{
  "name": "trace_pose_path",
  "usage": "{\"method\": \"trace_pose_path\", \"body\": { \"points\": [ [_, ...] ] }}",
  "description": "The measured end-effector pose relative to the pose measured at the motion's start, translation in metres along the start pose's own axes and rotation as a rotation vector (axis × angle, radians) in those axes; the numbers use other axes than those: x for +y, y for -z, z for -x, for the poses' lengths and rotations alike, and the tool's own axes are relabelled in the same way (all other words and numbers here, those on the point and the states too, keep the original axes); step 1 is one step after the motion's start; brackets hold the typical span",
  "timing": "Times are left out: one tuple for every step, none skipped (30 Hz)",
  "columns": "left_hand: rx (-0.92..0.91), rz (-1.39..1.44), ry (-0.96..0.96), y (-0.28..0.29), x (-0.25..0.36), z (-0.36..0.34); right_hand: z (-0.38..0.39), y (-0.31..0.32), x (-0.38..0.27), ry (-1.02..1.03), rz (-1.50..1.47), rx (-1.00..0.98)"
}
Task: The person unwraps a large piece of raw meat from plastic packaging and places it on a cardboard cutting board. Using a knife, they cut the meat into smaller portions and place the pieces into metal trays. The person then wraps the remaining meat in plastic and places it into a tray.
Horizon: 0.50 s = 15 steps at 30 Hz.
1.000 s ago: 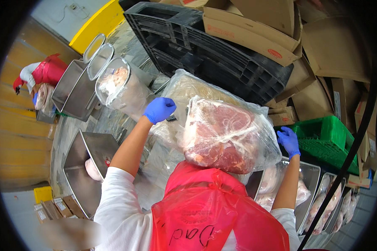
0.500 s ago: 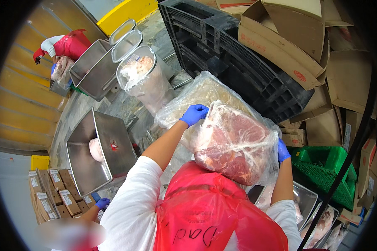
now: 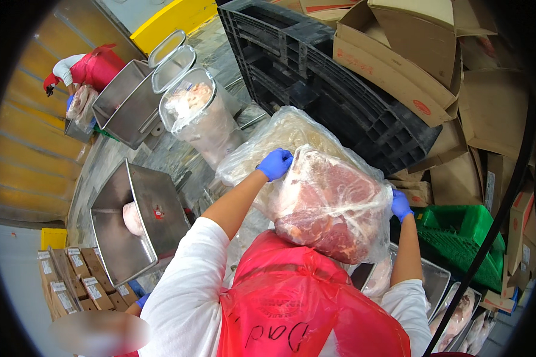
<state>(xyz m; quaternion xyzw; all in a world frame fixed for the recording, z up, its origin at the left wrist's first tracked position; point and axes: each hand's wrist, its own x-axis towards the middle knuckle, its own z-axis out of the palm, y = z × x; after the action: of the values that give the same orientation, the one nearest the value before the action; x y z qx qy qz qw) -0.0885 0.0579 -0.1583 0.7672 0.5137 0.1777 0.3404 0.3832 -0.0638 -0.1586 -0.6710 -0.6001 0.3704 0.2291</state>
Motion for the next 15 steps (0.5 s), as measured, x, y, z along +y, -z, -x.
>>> {"method": "trace_pose_path", "body": {
  "points": [
    [0.074,0.014,-0.029,-0.003,-0.001,0.0,-0.001,0.0,0.0,-0.006,0.045,-0.001],
    [0.147,0.029,-0.058,-0.006,-0.002,0.002,-0.003,0.0,0.0,-0.014,0.09,-0.001],
    [0.219,0.045,-0.088,-0.01,-0.003,0.001,-0.004,0.0,0.001,-0.002,0.136,0.033],
    [0.232,0.241,0.012,-0.013,-0.011,-0.004,-0.008,-0.002,0.003,0.013,0.184,0.068],
    [0.245,0.436,0.115,-0.017,-0.02,-0.011,-0.013,-0.003,0.001,0.029,0.231,0.1],
    [0.254,0.63,0.22,-0.022,-0.029,-0.018,-0.019,-0.005,-0.002,-0.004,0.158,0.165],
    [0.25,0.793,0.314,-0.02,-0.011,-0.022,-0.02,-0.007,-0.002,-0.058,0.087,0.242],
    [0.204,0.79,0.351,-0.021,-0.007,-0.029,-0.023,-0.003,-0.005,-0.098,0.019,0.32],
    [0.158,0.786,0.389,-0.019,-0.006,-0.035,-0.031,-0.008,0.008,-0.067,-0.102,0.472],
    [0.121,0.776,0.434,-0.017,-0.009,-0.039,-0.039,-0.008,0.006,-0.196,-0.398,0.471],
    [0.035,0.737,0.547,-0.014,-0.012,-0.045,-0.05,-0.011,-0.002,-0.319,-0.697,0.461],
    [0.025,0.756,0.517,-0.017,-0.013,-0.05,-0.06,-0.01,-0.008,-0.439,-0.997,0.442],
    [0.003,0.778,0.479,-0.02,-0.004,-0.056,-0.067,-0.007,-0.003,-0.431,-1.093,0.368],
    [-0.021,0.8,0.44,-0.024,0.004,-0.063,-0.075,-0.006,0.005,-0.418,-1.187,0.295],
    [-0.078,1.042,0.522,-0.025,0.011,-0.073,-0.078,-0.001,0.014,-0.402,-1.278,0.221]
  ]
}}
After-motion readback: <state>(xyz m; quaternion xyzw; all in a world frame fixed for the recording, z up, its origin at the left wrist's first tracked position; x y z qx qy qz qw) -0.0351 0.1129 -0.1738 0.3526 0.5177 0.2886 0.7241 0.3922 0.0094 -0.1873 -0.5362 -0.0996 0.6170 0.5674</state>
